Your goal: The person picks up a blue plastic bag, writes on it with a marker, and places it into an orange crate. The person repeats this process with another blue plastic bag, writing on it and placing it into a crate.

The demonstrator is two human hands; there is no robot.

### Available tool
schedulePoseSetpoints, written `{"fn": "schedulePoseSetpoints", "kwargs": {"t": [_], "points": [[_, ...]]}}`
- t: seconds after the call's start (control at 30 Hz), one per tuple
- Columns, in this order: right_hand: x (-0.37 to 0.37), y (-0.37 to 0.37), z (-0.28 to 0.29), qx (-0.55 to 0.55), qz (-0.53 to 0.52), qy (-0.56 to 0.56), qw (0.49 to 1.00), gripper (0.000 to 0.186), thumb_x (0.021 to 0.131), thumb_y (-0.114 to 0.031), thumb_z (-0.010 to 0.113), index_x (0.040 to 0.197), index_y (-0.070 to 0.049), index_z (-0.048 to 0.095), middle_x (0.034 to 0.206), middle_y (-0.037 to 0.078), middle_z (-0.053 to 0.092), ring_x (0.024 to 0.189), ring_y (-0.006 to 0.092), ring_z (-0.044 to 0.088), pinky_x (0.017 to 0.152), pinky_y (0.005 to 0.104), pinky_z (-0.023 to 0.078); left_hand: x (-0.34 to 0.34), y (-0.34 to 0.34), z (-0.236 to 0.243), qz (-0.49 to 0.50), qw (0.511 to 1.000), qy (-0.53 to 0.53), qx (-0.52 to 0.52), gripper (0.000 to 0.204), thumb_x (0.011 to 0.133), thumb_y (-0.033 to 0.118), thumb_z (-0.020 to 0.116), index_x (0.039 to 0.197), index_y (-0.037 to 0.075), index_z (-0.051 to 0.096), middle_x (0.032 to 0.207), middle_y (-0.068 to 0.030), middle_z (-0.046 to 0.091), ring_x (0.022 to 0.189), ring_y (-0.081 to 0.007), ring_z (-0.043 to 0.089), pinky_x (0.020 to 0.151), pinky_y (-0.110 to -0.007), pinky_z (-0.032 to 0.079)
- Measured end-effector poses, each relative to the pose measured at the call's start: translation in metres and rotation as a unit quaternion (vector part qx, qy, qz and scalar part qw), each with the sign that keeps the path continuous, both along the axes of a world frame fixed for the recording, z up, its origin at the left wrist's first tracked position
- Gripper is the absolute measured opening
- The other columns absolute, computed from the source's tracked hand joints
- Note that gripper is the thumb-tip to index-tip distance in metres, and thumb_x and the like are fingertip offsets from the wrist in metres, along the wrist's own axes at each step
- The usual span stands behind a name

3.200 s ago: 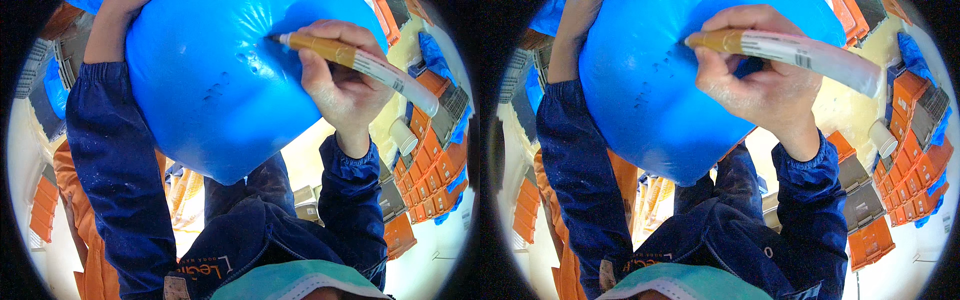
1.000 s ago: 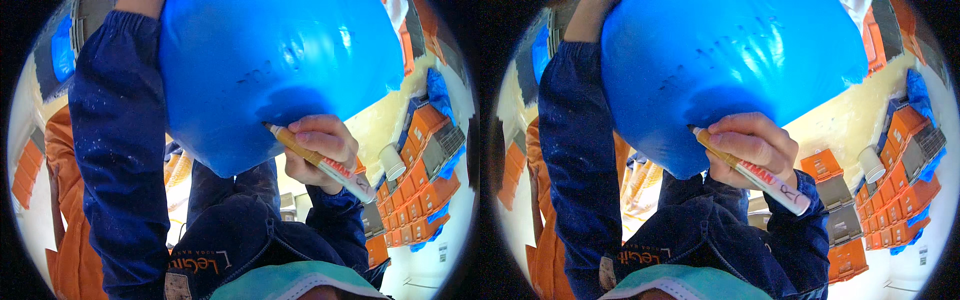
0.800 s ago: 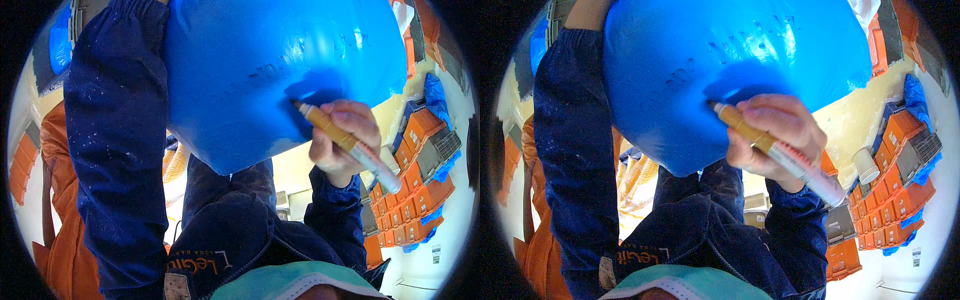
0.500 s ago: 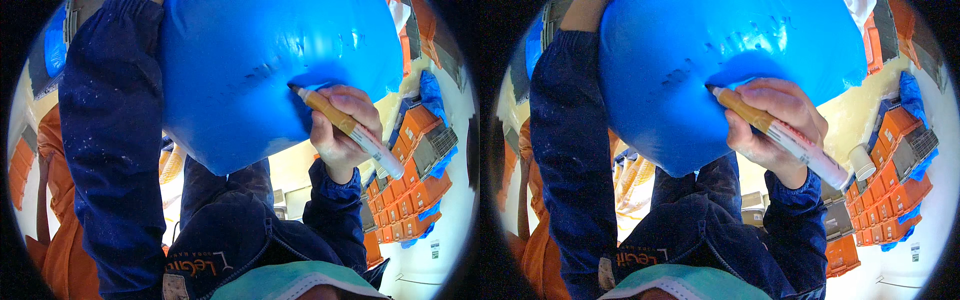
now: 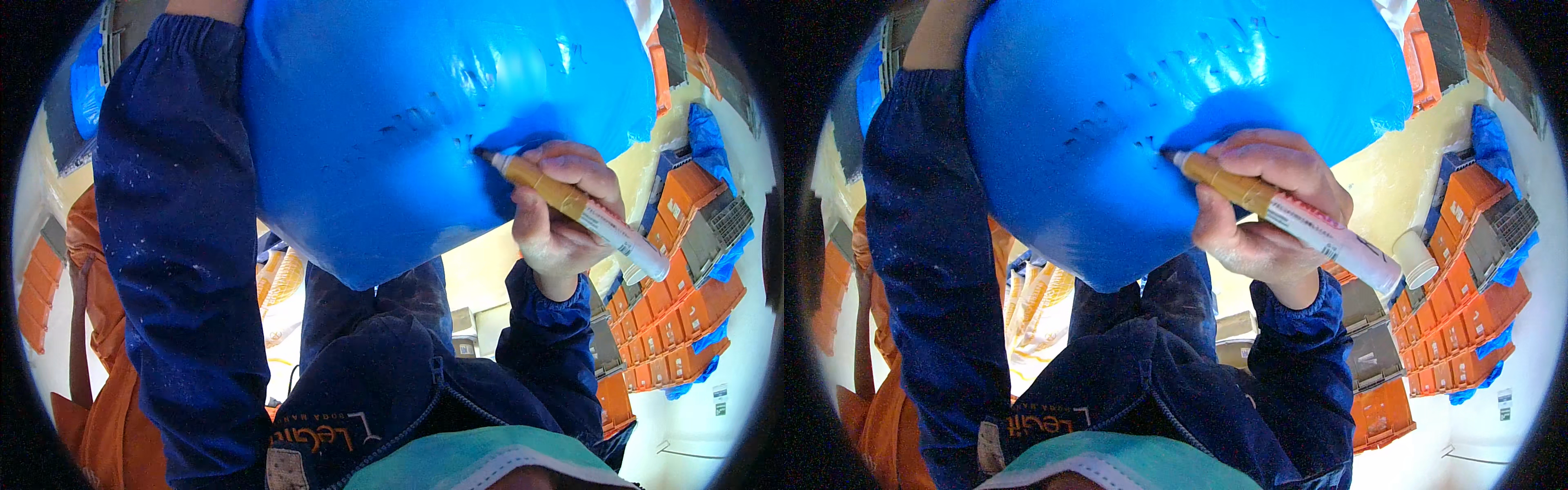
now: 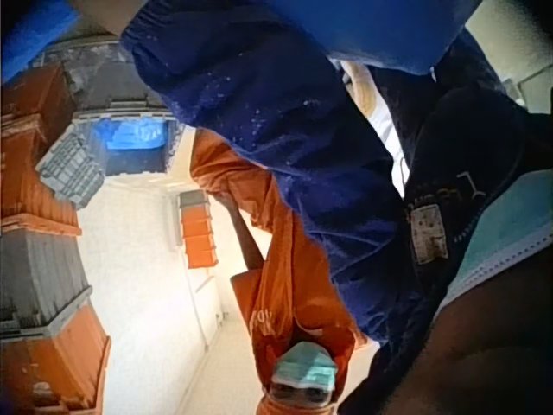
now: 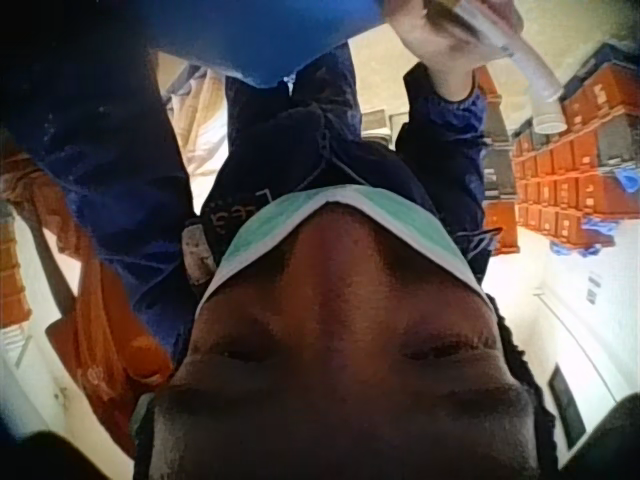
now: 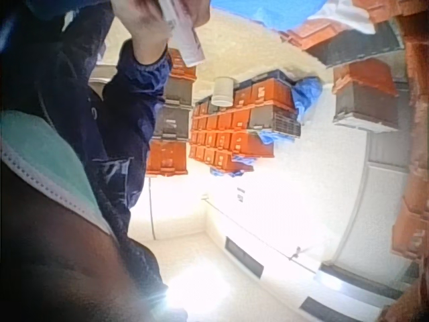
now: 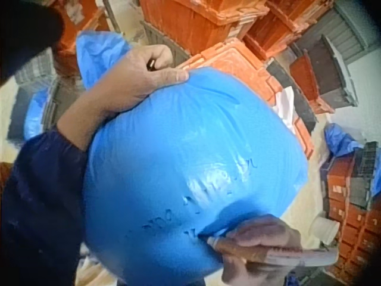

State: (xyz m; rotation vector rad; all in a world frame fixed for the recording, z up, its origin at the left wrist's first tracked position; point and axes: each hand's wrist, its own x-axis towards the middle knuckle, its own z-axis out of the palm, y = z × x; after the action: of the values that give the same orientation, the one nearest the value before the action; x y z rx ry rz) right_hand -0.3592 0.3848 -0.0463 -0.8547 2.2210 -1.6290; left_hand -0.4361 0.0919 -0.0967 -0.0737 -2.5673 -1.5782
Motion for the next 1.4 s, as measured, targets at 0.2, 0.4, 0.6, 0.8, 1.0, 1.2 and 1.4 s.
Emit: {"fn": "schedulePoseSetpoints", "kwargs": {"t": [0.2, 0.4, 0.6, 0.8, 1.0, 1.2, 1.4], "points": [[-0.011, 0.002, -0.001, -0.033, 0.001, 0.011, 0.999, 0.027, 0.072, 0.0, 0.071, 0.095, 0.003, 0.057, 0.091, 0.018, 0.061, 0.081, 0.0224, 0.062, 0.071, 0.0306, 0.053, 0.006, 0.006, 0.004, -0.011, 0.998, -0.01, 0.069, 0.043, 0.082, 0.023, 0.068, 0.067, 0.016, 0.028, 0.064, 0.0066, 0.03, 0.059, -0.0045, 0.029, 0.051, -0.023, 0.028], [-0.014, 0.001, -0.002, -0.045, 0.015, 0.006, 0.999, 0.027, 0.07, 0.002, 0.071, 0.094, 0.002, 0.058, 0.089, 0.015, 0.062, 0.082, 0.0217, 0.062, 0.073, 0.0288, 0.052, 0.015, 0.001, 0.013, 0.021, 0.999, 0.001, -0.038, 0.04, 0.081, 0.019, 0.068, 0.068, 0.014, 0.031, 0.067, 0.0059, 0.03, 0.063, -0.0051, 0.03, 0.055, -0.023, 0.029], [0.001, 0.005, -0.009, -0.04, -0.042, 0.033, 0.998, 0.028, 0.069, 0.003, 0.07, 0.094, 0.001, 0.058, 0.087, 0.014, 0.062, 0.083, 0.021, 0.062, 0.074, 0.0288, 0.053, 0.02, 0.008, -0.005, 0.039, 0.998, -0.036, 0.02, 0.039, 0.08, 0.018, 0.068, 0.069, 0.014, 0.031, 0.068, 0.0061, 0.03, 0.064, -0.0049, 0.03, 0.055, -0.022, 0.029], [0.008, 0.001, 0.002, -0.056, -0.016, 0.027, 0.998, 0.03, 0.069, 0.006, 0.069, 0.096, 0.002, 0.058, 0.089, 0.014, 0.062, 0.084, 0.0205, 0.063, 0.072, 0.028, 0.053, 0.04, -0.009, 0.015, 0.056, 0.998, -0.038, 0.006, 0.038, 0.081, 0.017, 0.067, 0.069, 0.015, 0.031, 0.068, 0.0063, 0.03, 0.064, -0.0046, 0.029, 0.055, -0.021, 0.028], [0.008, 0.004, -0.001, -0.042, -0.037, 0.026, 0.998, 0.03, 0.067, 0.006, 0.07, 0.094, 0.003, 0.057, 0.089, 0.014, 0.062, 0.084, 0.0199, 0.063, 0.073, 0.0276, 0.052, 0.038, -0.002, 0.012, 0.058, 0.996, -0.05, 0.035, 0.037, 0.082, 0.016, 0.066, 0.07, 0.015, 0.031, 0.069, 0.0063, 0.03, 0.064, -0.0045, 0.03, 0.055, -0.02, 0.029], [0.005, 0.003, -0.005, -0.062, -0.047, 0.02, 0.997, 0.029, 0.07, 0.003, 0.07, 0.096, 0.003, 0.056, 0.09, 0.016, 0.061, 0.084, 0.0196, 0.062, 0.072, 0.0275, 0.053, 0.032, -0.001, 0.006, 0.051, 0.998, -0.041, 0.023, 0.038, 0.081, 0.017, 0.067, 0.07, 0.015, 0.031, 0.069, 0.0061, 0.031, 0.064, -0.0048, 0.03, 0.055, -0.02, 0.029], [0.026, -0.002, 0.001, -0.178, -0.107, -0.058, 0.977, 0.019, 0.069, 0.002, 0.067, 0.086, 0.0, 0.059, 0.081, 0.012, 0.063, 0.068, 0.0185, 0.063, 0.057, 0.0265, 0.051, 0.039, -0.004, 0.013, 0.062, 0.997, -0.047, -0.009, 0.039, 0.082, 0.019, 0.067, 0.069, 0.014, 0.031, 0.068, 0.0055, 0.032, 0.063, -0.0053, 0.031, 0.055, -0.022, 0.03]]}}
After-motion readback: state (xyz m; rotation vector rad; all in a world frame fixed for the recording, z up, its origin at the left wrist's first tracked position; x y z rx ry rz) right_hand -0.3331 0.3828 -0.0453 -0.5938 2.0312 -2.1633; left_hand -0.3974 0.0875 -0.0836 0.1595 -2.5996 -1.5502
